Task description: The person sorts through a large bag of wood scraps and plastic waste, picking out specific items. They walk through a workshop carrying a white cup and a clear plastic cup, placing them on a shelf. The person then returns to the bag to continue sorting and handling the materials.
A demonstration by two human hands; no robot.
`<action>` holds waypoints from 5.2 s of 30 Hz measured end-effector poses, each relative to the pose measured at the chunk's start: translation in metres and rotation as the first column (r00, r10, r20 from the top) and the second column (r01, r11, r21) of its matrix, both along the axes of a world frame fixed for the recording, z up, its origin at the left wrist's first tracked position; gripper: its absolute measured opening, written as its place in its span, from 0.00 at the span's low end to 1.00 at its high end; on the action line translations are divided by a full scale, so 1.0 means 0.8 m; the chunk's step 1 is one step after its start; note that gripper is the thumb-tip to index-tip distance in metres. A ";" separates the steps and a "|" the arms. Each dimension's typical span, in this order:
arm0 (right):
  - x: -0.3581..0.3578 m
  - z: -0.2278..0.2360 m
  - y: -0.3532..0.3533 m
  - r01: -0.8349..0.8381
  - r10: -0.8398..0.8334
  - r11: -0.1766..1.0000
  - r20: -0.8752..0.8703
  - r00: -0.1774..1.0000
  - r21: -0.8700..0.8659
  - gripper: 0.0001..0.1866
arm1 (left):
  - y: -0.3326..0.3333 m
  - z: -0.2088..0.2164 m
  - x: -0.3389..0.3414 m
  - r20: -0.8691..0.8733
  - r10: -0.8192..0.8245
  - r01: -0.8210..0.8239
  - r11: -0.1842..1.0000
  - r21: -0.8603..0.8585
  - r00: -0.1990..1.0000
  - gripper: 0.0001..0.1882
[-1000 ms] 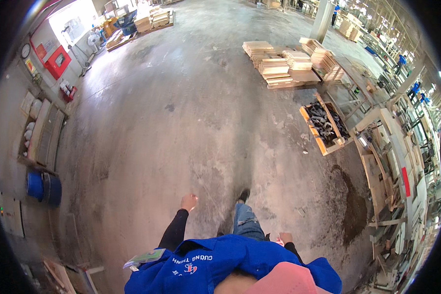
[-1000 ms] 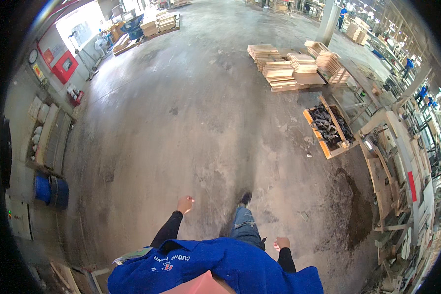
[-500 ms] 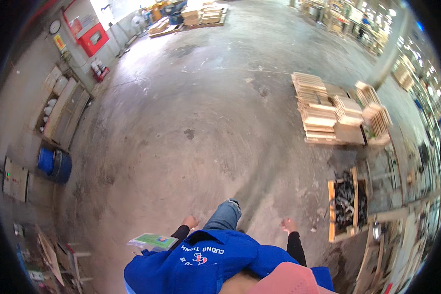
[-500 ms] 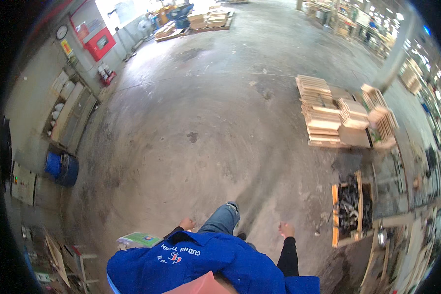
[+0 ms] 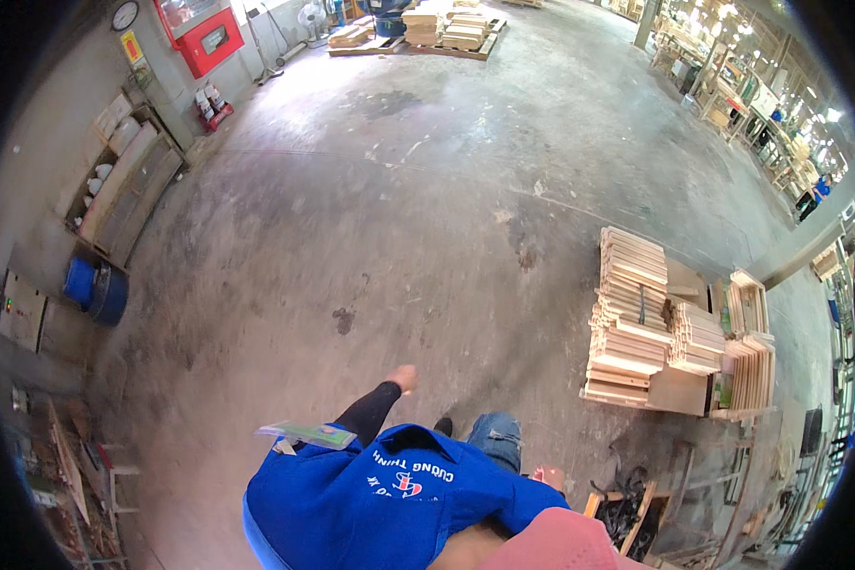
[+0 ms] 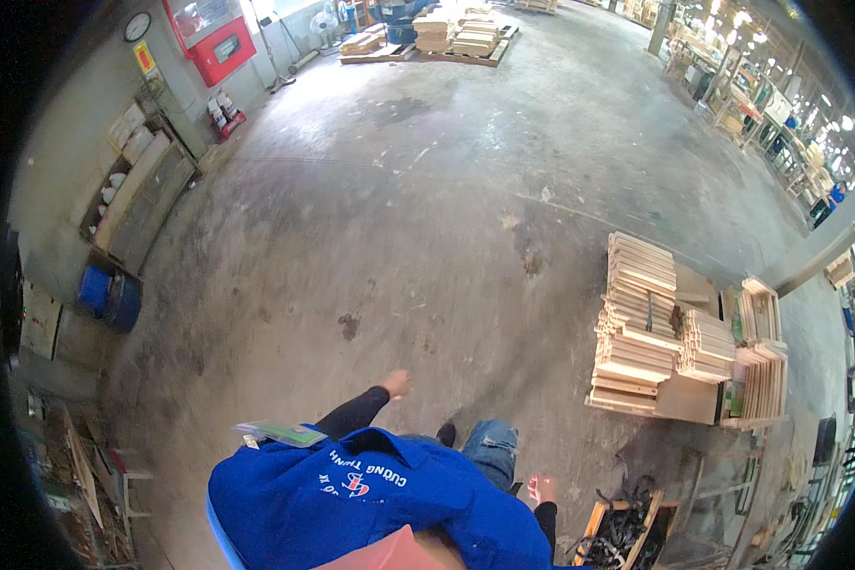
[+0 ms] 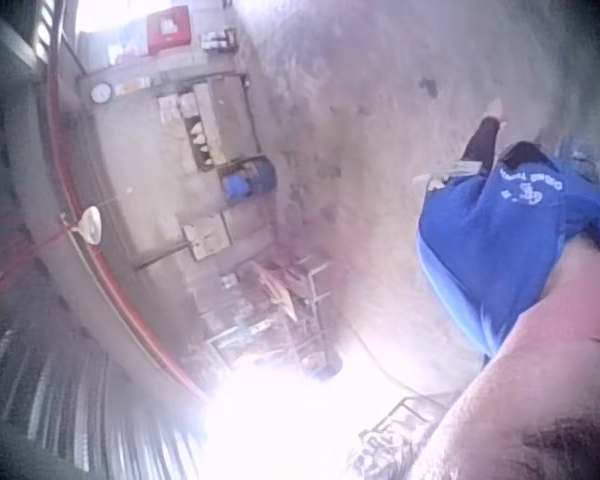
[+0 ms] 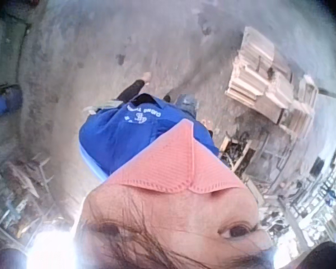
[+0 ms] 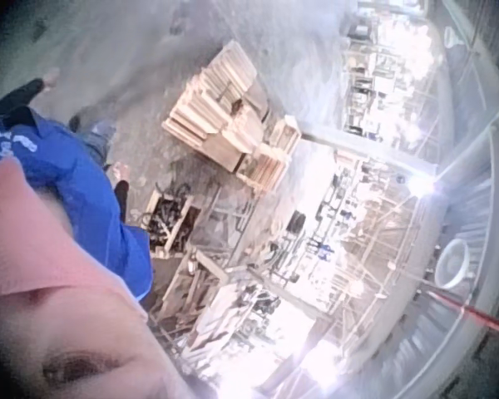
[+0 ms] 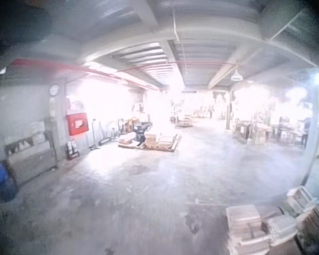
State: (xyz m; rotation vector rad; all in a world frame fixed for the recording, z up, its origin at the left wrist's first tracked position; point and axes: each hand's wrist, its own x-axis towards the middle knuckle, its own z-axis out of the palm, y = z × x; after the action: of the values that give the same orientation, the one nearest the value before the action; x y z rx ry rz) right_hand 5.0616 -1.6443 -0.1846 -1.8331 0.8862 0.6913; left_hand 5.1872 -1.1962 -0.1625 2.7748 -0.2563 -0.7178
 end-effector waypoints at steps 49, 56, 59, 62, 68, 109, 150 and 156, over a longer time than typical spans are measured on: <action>2.233 -0.042 -0.406 -0.616 0.808 0.487 0.051 0.587 -0.618 0.15 | -0.374 0.023 2.167 -0.176 0.383 -0.390 0.921 -0.004 0.907 0.13; 2.657 -0.019 -0.470 -0.055 0.154 0.966 0.389 0.908 -0.253 0.13 | -0.438 -0.026 2.413 -0.291 0.670 -0.646 0.740 0.188 0.683 0.20; 2.769 -0.026 -0.499 -0.057 0.152 0.964 0.360 0.921 -0.261 0.11 | -0.474 -0.029 2.567 -0.333 0.699 -0.674 0.709 0.208 0.633 0.20; 2.856 -0.009 -0.514 -0.323 0.375 0.896 0.128 0.918 -0.305 0.10 | -0.495 -0.029 2.748 -0.328 0.541 -0.507 0.841 0.191 0.774 0.16; 2.966 -0.043 -0.585 -0.298 0.334 0.852 0.008 0.943 -0.431 0.13 | -0.620 0.021 3.171 0.076 0.189 -0.157 0.938 -0.308 0.979 0.11; 4.881 -0.060 -0.904 -0.481 0.449 0.860 -0.195 0.872 -0.170 0.10 | -0.941 0.004 5.063 0.194 0.398 -0.324 0.888 -0.326 0.897 0.11; 6.861 -0.105 -1.175 -0.167 0.284 0.866 0.190 0.940 -0.471 0.14 | -1.212 0.029 6.791 -0.423 0.452 -0.585 0.765 -0.269 0.785 0.11; 7.254 -0.043 -1.205 -0.036 0.189 0.929 0.388 0.902 -0.368 0.13 | -1.200 -0.012 6.993 -0.454 0.317 -0.392 0.917 -0.079 0.833 0.11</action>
State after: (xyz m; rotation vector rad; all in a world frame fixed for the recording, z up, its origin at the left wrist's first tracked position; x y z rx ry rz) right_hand 10.8649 -2.6084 -0.2191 -2.2585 0.6443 0.1887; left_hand 10.7818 -2.1564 -0.1722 2.3209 0.2737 -1.1197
